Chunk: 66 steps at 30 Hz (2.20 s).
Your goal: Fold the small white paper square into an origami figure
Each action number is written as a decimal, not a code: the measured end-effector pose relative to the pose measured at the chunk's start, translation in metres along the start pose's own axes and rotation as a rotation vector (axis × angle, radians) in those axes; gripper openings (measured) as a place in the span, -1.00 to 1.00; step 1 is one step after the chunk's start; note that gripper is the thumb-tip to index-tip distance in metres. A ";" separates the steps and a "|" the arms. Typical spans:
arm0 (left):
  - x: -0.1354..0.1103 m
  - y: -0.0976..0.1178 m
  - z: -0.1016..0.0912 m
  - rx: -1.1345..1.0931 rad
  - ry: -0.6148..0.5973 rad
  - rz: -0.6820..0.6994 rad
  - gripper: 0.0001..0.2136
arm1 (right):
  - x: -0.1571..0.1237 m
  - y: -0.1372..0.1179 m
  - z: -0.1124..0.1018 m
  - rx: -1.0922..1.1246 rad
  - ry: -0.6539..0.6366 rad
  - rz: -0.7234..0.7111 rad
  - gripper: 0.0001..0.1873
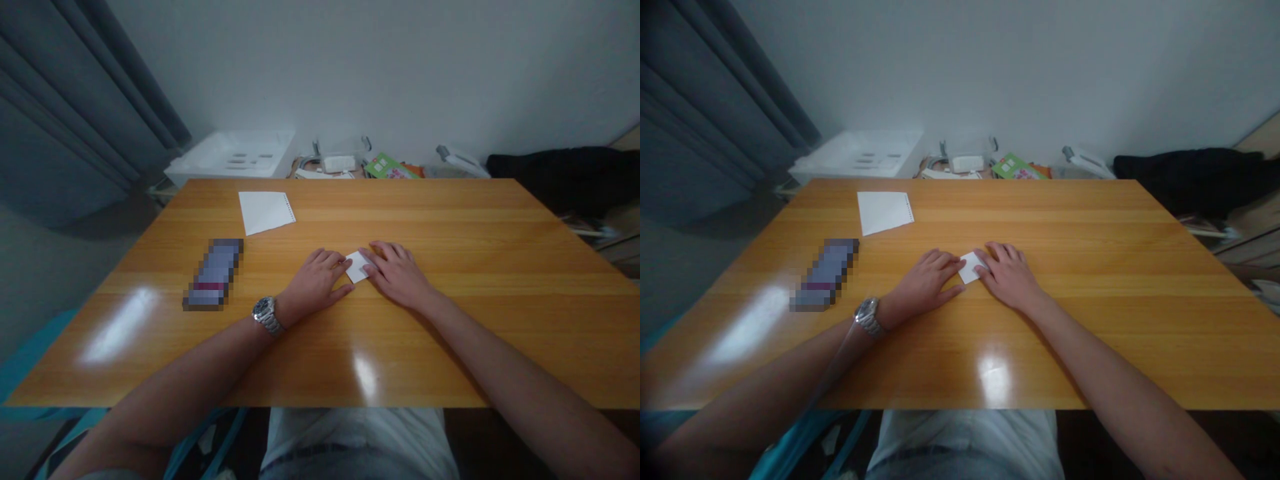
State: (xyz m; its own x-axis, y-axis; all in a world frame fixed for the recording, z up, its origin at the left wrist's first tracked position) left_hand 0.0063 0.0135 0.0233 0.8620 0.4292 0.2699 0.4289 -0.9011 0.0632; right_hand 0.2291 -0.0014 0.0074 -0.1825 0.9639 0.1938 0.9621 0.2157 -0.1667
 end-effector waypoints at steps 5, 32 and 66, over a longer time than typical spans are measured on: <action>0.000 0.001 -0.001 -0.005 0.004 0.000 -0.50 | -0.001 -0.001 0.000 -0.018 0.001 0.011 -0.44; 0.001 0.000 0.000 -0.105 0.058 -0.026 -0.65 | -0.001 0.004 0.001 0.186 0.021 -0.039 -0.46; 0.003 -0.004 -0.003 -0.111 0.099 -0.173 -0.73 | -0.012 -0.014 -0.024 0.376 0.024 -0.343 -0.75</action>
State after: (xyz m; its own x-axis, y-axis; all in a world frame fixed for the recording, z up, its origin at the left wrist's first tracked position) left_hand 0.0063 0.0181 0.0263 0.7450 0.5747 0.3387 0.5307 -0.8182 0.2210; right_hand 0.2229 -0.0197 0.0301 -0.4660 0.8250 0.3198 0.7076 0.5645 -0.4251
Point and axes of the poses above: each hand's wrist, its own x-axis towards the middle knuckle, its own z-axis out of the palm, y = z × x, the point moved 2 cm from there along x, towards the middle knuckle, and after that the axes turned 11 degrees about z, right-handed, at the moved point
